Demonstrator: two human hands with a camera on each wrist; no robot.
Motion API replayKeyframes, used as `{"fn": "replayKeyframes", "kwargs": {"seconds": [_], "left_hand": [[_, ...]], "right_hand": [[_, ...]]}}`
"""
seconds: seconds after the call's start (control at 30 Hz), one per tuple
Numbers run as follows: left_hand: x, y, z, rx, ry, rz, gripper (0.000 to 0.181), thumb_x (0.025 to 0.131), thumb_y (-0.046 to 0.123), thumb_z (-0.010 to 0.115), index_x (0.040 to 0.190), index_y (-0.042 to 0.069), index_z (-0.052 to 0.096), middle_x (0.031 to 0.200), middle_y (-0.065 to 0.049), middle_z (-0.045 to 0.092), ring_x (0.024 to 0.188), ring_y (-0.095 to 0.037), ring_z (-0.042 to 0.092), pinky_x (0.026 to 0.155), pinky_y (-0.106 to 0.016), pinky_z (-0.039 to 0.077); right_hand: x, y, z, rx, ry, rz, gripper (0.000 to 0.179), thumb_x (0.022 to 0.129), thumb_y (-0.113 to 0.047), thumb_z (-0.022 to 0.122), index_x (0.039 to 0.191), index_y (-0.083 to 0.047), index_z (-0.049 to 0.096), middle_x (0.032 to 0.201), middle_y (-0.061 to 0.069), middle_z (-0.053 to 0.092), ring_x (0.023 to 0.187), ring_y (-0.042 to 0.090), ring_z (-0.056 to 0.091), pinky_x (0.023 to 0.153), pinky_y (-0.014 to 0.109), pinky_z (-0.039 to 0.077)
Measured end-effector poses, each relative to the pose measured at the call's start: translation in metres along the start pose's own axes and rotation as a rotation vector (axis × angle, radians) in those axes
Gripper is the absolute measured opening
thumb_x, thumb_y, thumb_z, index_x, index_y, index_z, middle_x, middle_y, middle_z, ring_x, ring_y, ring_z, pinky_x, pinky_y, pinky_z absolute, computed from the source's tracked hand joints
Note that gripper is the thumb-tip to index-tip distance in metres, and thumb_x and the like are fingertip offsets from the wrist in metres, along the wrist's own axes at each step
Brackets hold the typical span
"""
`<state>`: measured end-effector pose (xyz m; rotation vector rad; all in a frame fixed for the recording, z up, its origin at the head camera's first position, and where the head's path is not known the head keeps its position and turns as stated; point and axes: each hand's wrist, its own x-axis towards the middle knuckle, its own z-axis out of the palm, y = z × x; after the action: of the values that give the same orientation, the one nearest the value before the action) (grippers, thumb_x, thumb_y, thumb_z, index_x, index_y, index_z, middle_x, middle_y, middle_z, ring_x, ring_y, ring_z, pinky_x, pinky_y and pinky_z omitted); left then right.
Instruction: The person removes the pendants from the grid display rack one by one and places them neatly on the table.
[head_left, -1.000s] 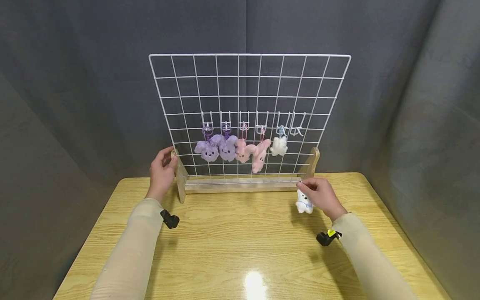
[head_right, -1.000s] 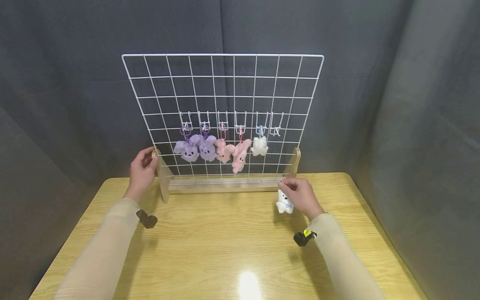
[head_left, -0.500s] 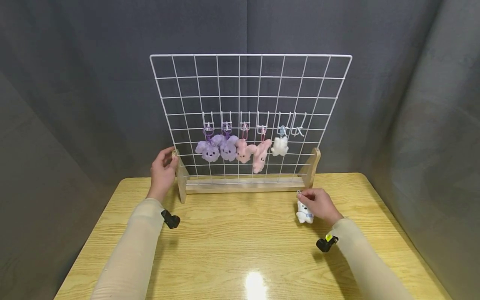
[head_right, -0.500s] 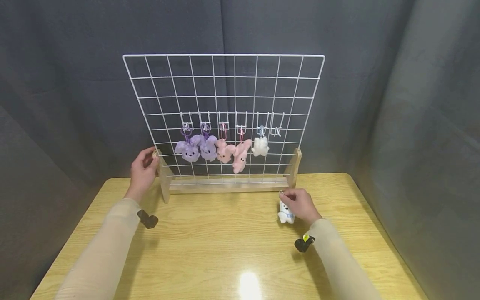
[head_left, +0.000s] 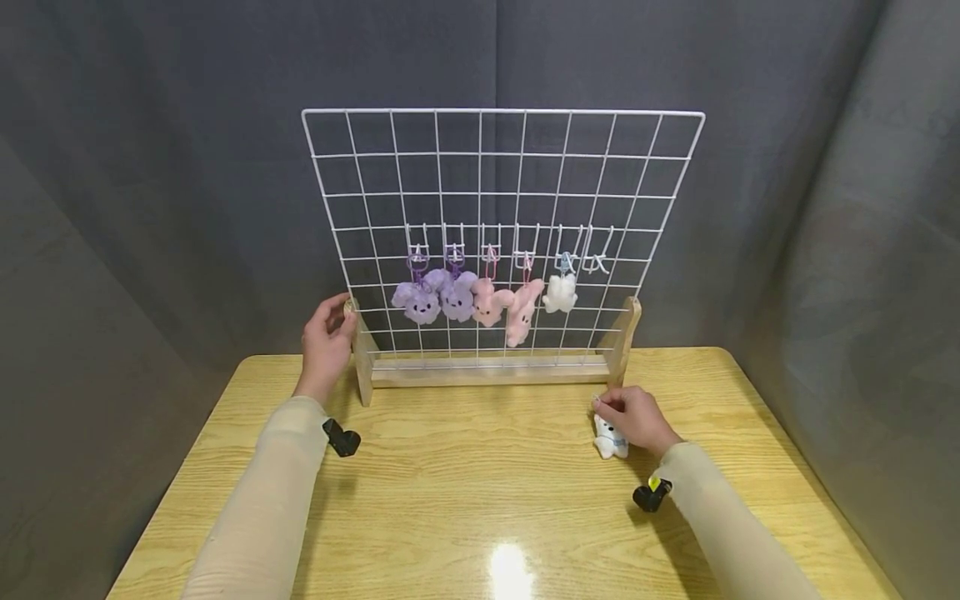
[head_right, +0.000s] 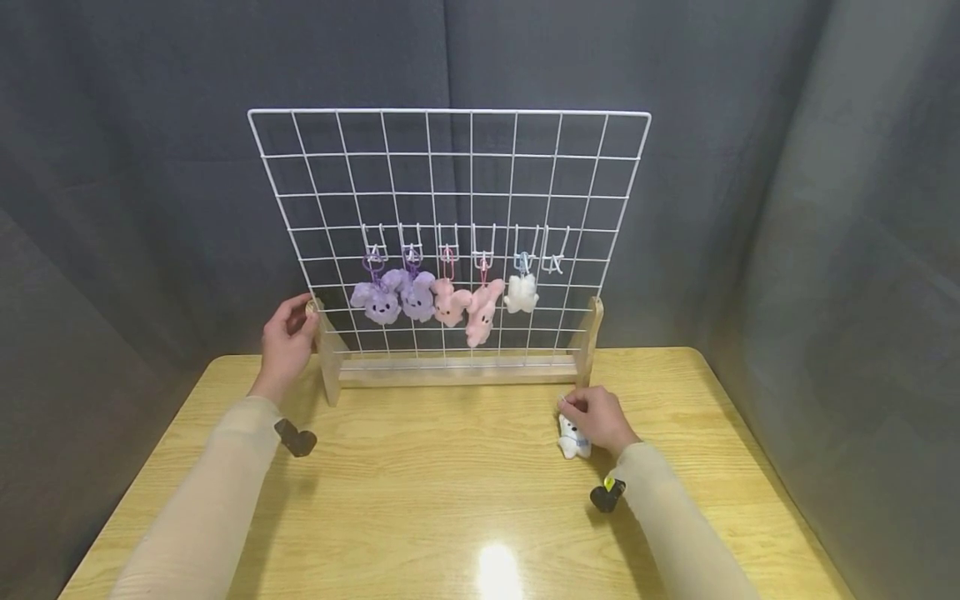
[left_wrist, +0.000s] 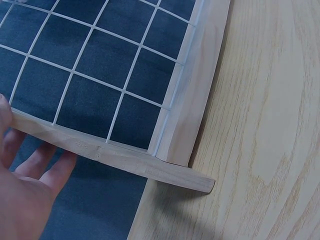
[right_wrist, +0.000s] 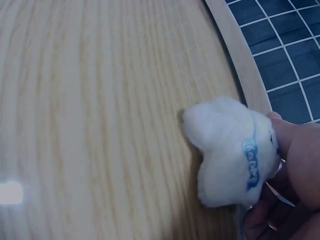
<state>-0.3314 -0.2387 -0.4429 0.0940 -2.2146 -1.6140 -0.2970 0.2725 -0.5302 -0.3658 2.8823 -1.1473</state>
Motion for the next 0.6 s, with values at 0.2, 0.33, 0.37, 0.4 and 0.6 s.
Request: {"fn": "replayKeyframes", "kwargs": {"seconds": [0.2,0.33,0.37,0.4,0.6], "left_hand": [[-0.0001,0.0004,0.0003,0.004,-0.001,-0.001,0.038,0.109,0.013,0.058,0.147,0.012,0.057,0.139,-0.015,0.064,0.130,-0.028,0.061,0.111,-0.046,0.047],[0.0001,0.0008,-0.0001,0.018,-0.004,-0.005,0.039,0.109,0.014,0.057,0.148,0.013,0.056,0.140,-0.015,0.064,0.131,-0.028,0.060,0.113,-0.046,0.046],[0.0000,0.0007,-0.0003,0.016,-0.004,-0.005,0.039,0.109,0.014,0.057,0.148,0.013,0.056,0.140,-0.015,0.064,0.131,-0.028,0.060,0.112,-0.047,0.046],[-0.0001,0.0009,-0.0003,0.019,-0.005,-0.007,0.039,0.109,0.015,0.057,0.148,0.013,0.056,0.140,-0.014,0.064,0.131,-0.028,0.060,0.113,-0.047,0.046],[-0.0012,0.0008,0.0000,0.021,-0.009,-0.018,0.039,0.110,0.016,0.057,0.148,0.015,0.056,0.140,-0.013,0.064,0.129,-0.028,0.062,0.101,-0.037,0.051]], "right_hand": [[-0.0028,-0.0004,0.0008,-0.027,-0.035,-0.029,0.016,0.102,-0.016,0.071,0.093,-0.006,0.079,0.081,0.000,0.070,0.071,0.014,0.055,0.067,0.028,0.046],[-0.0048,-0.0027,-0.0001,-0.042,-0.048,-0.057,0.017,0.101,-0.015,0.072,0.090,-0.006,0.080,0.080,0.000,0.071,0.070,0.012,0.055,0.066,0.027,0.046],[-0.0053,-0.0036,-0.0005,-0.044,-0.052,-0.066,0.017,0.101,-0.015,0.072,0.090,-0.006,0.080,0.080,0.000,0.071,0.070,0.012,0.055,0.065,0.027,0.047],[-0.0057,-0.0045,-0.0007,-0.045,-0.056,-0.072,0.017,0.101,-0.015,0.072,0.089,-0.006,0.080,0.080,0.000,0.071,0.070,0.012,0.056,0.065,0.027,0.046],[-0.0073,-0.0080,-0.0005,-0.051,-0.077,-0.084,0.017,0.101,-0.014,0.071,0.089,-0.007,0.080,0.079,-0.001,0.071,0.070,0.012,0.056,0.064,0.028,0.047]]}}
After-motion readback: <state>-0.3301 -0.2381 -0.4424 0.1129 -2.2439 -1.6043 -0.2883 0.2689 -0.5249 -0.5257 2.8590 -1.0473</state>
